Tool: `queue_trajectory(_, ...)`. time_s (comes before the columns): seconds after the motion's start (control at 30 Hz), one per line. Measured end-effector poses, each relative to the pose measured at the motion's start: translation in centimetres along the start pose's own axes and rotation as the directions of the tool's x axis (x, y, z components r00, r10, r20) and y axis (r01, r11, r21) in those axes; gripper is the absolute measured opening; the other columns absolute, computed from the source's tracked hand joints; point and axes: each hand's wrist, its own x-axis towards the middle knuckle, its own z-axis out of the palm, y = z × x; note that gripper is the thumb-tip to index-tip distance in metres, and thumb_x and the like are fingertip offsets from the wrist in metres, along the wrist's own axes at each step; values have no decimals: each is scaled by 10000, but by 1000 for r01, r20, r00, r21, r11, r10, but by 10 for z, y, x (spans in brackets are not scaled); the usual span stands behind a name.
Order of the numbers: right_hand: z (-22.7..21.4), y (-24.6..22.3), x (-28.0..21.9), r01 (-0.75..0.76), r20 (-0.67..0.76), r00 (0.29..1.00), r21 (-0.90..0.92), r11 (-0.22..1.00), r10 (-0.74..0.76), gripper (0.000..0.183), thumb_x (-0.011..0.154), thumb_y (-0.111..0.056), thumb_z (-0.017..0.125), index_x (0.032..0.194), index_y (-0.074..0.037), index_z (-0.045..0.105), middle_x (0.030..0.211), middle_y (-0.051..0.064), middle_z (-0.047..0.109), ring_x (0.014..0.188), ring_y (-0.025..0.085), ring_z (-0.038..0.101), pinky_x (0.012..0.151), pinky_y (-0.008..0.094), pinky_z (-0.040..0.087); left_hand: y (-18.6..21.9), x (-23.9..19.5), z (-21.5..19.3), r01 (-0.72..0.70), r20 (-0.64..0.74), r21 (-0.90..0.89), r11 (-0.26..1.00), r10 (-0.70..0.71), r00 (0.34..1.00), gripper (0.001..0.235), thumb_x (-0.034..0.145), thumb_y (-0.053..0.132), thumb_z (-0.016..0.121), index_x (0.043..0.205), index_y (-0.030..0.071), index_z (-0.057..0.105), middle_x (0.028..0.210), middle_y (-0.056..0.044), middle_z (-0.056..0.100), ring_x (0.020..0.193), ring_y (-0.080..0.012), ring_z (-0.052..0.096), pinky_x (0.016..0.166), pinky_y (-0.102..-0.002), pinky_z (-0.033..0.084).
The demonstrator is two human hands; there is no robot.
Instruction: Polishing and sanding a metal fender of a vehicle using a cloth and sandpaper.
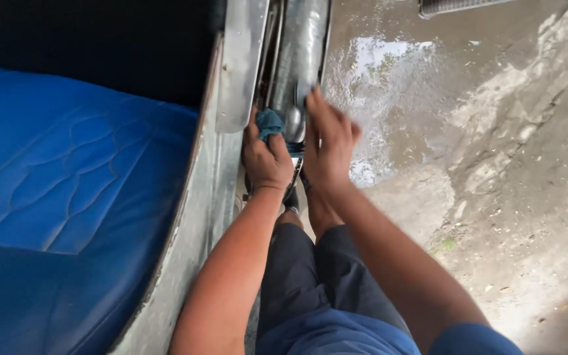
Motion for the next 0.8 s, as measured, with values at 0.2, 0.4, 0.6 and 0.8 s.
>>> queue_trajectory(0.2,14,29,15,87,-16,996,-92,992,-88,421,1011,-78,651,1416,-189,632,1480,44,638,1259,265,640,1090,444,302,-3,-4,5,-2,0,-37,999,2,1000,592,1003,285,473,1509,-21,461,1453,-284,577,1337,-469,566,1157,-478,455)
queue_trajectory(0.4,23,32,39,-68,-27,998,-157,985,64,324,1075,-183,633,1392,-248,660,1369,-13,715,1240,225,650,1083,427,316,1,-9,2,31,3,-11,999,-31,1000,592,999,304,485,1505,-3,478,1445,-269,591,1313,-468,577,1132,-479,459)
queue_trajectory(0.6,-3,3,-57,76,-26,997,-38,996,-77,458,984,-77,623,1435,-153,610,1517,66,604,1295,262,615,1117,420,308,-5,-10,6,6,-12,2,1000,-6,1000,565,1028,314,497,1505,12,479,1450,-272,586,1329,-480,561,1145,-494,453)
queue_trajectory(0.8,31,36,34,32,-115,992,-138,990,-48,403,999,-99,654,1393,-181,661,1452,13,665,1261,258,628,1079,431,303,-6,-13,5,24,-36,29,999,-23,999,573,1004,314,511,1499,26,493,1447,-267,588,1326,-471,561,1138,-493,452)
